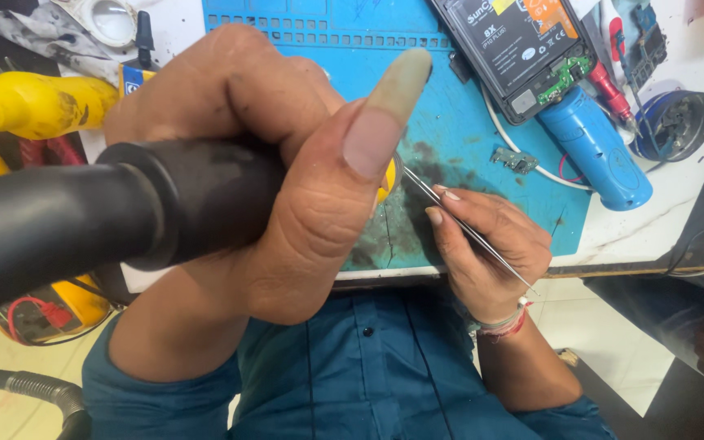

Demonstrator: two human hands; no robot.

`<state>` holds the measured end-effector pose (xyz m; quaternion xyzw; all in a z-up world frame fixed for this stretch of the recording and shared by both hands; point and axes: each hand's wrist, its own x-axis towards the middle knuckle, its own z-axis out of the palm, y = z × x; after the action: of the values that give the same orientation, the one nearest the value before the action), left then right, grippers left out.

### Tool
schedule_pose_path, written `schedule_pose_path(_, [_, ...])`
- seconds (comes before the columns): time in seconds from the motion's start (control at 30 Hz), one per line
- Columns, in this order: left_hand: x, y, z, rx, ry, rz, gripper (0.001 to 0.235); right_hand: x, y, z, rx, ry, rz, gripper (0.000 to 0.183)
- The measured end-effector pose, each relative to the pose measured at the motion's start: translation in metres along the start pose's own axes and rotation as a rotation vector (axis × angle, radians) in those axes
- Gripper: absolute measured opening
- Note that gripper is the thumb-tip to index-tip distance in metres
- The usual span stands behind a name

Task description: The person uses a hot air gun and tweezers to heat and manipulate a small electronic component on a circuit board. They then switch to a soldering iron to apply solder to specific points on the board while holding it steady with tweezers. The person works on a blue mat with various tools and a disassembled phone nearby.

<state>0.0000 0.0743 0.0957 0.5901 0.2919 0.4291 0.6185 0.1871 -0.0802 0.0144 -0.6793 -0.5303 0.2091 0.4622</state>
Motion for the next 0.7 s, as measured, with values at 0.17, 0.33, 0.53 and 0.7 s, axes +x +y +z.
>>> schedule_pose_path(0.17, [-0.0026,-0.0004,-0.0012,0.049,-0.010,0.017,0.031,0.0005,-0.0010,0.0001,-0.017,-0.004,0.002,0.021])
schedule_pose_path(0.33, [-0.0019,-0.0017,-0.0005,0.067,-0.007,0.017,0.031,0.0007,-0.0017,0.0000,-0.014,-0.009,0.009,0.021])
schedule_pose_path(0.53, [-0.0031,-0.0020,-0.0008,0.045,-0.011,0.013,0.031,0.0004,-0.0013,0.0003,-0.021,-0.007,0.006,0.021])
schedule_pose_path(0.7, [-0.0044,-0.0017,-0.0011,0.038,-0.017,0.021,0.032,0.0008,-0.0017,0.0000,-0.027,-0.012,0.000,0.021])
